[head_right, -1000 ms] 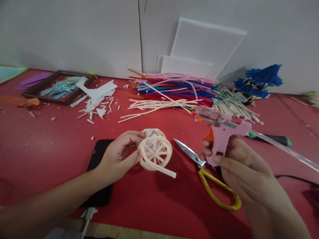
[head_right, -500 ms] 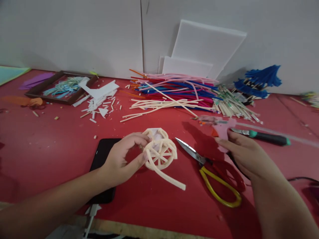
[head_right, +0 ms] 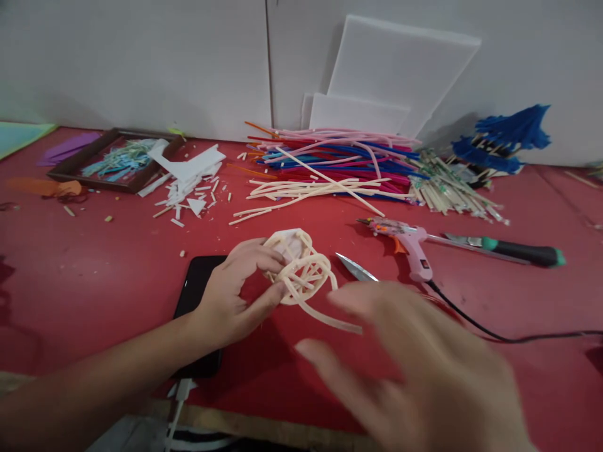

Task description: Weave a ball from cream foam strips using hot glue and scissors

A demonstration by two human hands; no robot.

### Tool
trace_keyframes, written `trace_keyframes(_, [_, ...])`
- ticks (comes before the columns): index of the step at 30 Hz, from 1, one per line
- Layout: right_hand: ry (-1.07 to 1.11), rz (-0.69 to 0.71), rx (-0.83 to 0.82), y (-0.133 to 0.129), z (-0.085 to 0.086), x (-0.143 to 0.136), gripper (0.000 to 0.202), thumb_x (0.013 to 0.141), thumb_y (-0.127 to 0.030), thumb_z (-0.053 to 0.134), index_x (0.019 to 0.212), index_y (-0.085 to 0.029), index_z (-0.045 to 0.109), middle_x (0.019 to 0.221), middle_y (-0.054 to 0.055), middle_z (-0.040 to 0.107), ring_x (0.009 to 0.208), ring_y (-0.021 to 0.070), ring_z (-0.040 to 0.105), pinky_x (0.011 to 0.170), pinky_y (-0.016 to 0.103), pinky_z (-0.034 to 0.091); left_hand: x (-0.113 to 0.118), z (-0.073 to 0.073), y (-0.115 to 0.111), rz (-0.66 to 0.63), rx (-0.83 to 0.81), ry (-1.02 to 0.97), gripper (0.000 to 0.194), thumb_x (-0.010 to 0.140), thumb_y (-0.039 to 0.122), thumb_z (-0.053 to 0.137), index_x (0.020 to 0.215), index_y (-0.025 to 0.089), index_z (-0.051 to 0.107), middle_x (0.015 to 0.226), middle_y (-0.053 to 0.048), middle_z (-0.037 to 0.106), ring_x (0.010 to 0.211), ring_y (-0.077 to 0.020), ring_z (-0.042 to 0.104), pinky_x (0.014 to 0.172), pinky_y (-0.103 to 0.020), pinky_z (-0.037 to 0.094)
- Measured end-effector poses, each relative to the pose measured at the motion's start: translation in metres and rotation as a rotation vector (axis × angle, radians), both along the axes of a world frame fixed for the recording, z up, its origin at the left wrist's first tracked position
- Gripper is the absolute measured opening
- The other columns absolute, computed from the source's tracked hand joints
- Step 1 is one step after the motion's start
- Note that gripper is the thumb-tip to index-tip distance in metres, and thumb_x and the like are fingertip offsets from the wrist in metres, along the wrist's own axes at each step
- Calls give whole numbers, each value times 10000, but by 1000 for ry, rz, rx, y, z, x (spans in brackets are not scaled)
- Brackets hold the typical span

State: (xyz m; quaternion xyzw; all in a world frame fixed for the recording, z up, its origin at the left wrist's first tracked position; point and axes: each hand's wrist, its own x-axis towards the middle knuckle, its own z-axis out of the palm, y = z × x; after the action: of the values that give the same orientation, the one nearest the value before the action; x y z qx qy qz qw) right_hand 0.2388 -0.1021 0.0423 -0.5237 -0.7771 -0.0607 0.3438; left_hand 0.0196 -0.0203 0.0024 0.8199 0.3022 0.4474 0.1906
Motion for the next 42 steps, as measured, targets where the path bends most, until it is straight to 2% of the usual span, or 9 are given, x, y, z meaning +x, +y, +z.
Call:
trace_keyframes(3, [-155,196,19,-6,-2,-17,237,979,-200,516,1152,-214,678,972,51,791,836,194,751,707,314,622,0,0,1,2,13,15,66,916,234,651,893,218,592,926,-34,761,906,-171,713,980,-380,533])
trace_keyframes(8, [-215,196,95,4,-6,-6,499,968,-58,279,1189,-216,696,1013,88,796,941,232,756,791,396,642,1,0,-1,-17,50,23,85,911,230,660,891,223,578,934,-34,764,930,-179,718,987,-380,526])
trace_keyframes(11, [-279,148,133,9,2,-3,361,1006,-109,370,1127,-205,696,956,61,796,927,213,757,834,349,627,3,0,-4,-28,70,27,84,914,204,654,900,223,572,924,-34,762,949,-180,721,991,-377,524])
trace_keyframes(14, [-278,106,102,17,12,-6,166,993,-196,537,1008,-232,698,875,24,781,833,183,753,781,297,614,4,1,-6,-21,63,40,96,910,200,652,870,223,568,917,-36,757,916,-178,721,969,-379,536])
trace_keyframes(20, [-285,177,166,34,16,-6,185,993,-179,535,968,-258,700,864,16,768,802,163,736,793,271,562,3,0,-5,-19,105,54,71,893,177,660,884,214,600,977,-62,760,999,-189,723,978,-361,550])
trace_keyframes(27, [-243,21,155,34,13,-7,137,994,-240,579,872,-258,639,771,-5,733,710,152,703,689,283,526,3,0,-6,-7,113,83,67,895,175,646,863,212,601,1067,-96,751,1068,-207,711,981,-377,557])
trace_keyframes(33, [-242,-24,161,31,5,-8,49,978,-231,608,937,-257,612,799,5,734,729,172,705,634,308,498,3,-2,-6,6,125,61,105,908,223,659,837,220,581,1019,-82,750,1061,-207,709,972,-378,562])
trace_keyframes(37, [-190,-21,147,31,1,-10,57,976,-213,614,937,-255,614,785,-6,740,722,151,709,636,285,505,3,-2,-7,17,98,63,92,889,207,676,838,204,599,1092,-100,714,1082,-208,689,968,-353,556])
trace_keyframes(42, [-132,-11,143,29,-3,-12,71,961,-208,635,908,-250,615,762,-9,737,689,143,704,626,285,508,3,-1,-8,41,103,28,143,889,234,691,995,198,603,1017,-79,701,1018,-199,685,920,-330,559])
